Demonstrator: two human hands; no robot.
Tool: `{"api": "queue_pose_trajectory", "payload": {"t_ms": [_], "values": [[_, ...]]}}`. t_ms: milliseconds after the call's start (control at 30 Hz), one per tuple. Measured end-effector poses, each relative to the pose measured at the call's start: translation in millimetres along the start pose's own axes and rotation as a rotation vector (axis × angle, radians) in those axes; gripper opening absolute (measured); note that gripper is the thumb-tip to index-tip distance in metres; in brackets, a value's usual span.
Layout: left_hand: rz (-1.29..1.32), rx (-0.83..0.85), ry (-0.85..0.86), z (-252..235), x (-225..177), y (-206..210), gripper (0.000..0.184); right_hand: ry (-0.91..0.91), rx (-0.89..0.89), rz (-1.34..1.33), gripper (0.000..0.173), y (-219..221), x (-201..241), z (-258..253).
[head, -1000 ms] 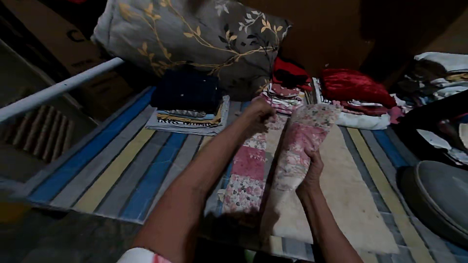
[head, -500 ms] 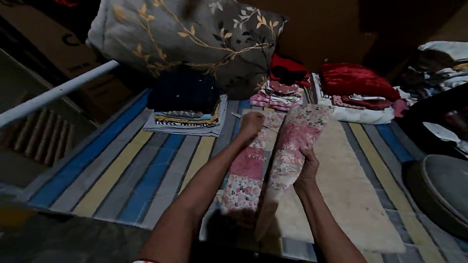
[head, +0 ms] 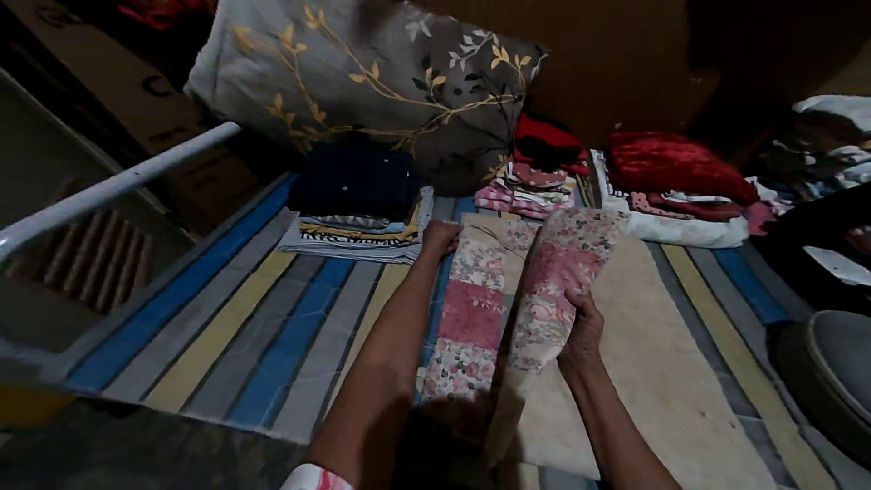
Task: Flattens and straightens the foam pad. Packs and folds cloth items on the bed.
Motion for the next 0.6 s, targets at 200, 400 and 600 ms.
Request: {"api": "queue_pose_trajectory", "payload": {"t_ms": [200, 400, 600], "values": [[-0.282, -0.04, 0.289, 10, -17, 4, 0.031, -0.003, 0.04, -0.057, 0.042, 2, -3, -1], [-0.613, -0.05, 0.386, 26, -27, 20, 0.037, 0.012, 0.075, 0.088, 0.055, 6, -5, -4], [-0.588, 0.016, 0.404, 19, -25, 19, 0.04, 0.084, 0.098, 0.237, 0.04, 43, -1, -10]]}}
Point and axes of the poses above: each hand's wrist, its own z-axis away from the middle knuckle, its own y-axis out of the palm, x = y × z, the point moved 9 cm from there along -z, towards the middle knuckle, and after that the axes turned 14 degrees about x, right-handed, at the moved point
